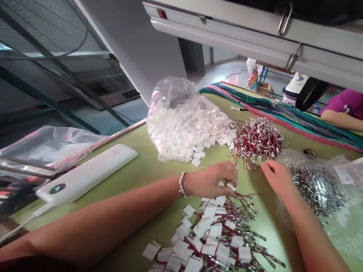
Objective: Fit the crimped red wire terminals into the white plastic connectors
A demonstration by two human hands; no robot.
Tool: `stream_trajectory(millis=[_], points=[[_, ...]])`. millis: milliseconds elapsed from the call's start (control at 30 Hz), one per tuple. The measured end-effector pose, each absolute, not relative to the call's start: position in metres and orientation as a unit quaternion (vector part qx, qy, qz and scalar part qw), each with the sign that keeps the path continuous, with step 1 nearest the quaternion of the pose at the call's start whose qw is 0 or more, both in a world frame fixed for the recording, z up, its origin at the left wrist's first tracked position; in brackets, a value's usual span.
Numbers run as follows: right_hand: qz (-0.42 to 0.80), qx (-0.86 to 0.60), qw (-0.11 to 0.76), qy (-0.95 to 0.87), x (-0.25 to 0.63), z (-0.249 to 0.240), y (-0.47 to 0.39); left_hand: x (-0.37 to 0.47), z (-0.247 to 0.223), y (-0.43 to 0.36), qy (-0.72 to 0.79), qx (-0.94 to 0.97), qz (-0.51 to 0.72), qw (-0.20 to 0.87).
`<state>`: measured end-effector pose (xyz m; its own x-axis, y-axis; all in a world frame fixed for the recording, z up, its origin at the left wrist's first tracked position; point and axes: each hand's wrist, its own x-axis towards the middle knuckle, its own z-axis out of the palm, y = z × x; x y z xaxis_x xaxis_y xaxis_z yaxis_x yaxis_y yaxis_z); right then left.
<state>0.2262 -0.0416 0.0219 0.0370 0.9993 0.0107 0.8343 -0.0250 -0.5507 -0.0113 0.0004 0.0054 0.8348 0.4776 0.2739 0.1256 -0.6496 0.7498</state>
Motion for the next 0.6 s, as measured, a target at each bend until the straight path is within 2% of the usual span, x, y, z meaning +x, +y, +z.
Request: stream_trajectory(millis=[67,133,233,433,600], points=[[0.075,-0.721,0.181,-0.664,0.238,0.013,-0.033,-0.010,0.003,-0.001,0.148,0.897,0.235,0.343],[-0.014,-0.731,0.116,-0.673,0.243,0.003,-0.028,-0.007,0.000,-0.004,0.148,0.904,0.223,0.333],[-0.079,-0.725,0.060,-0.682,0.240,-0.006,-0.027,-0.004,-0.005,-0.011,0.143,0.906,0.197,0.346],[-0.092,-0.713,-0.021,-0.695,0.234,0.005,-0.036,-0.005,-0.006,-0.020,0.136,0.890,0.179,0.397],[-0.035,-0.647,-0.069,-0.759,0.235,0.014,-0.039,-0.007,-0.003,-0.026,0.085,0.892,0.114,0.430]])
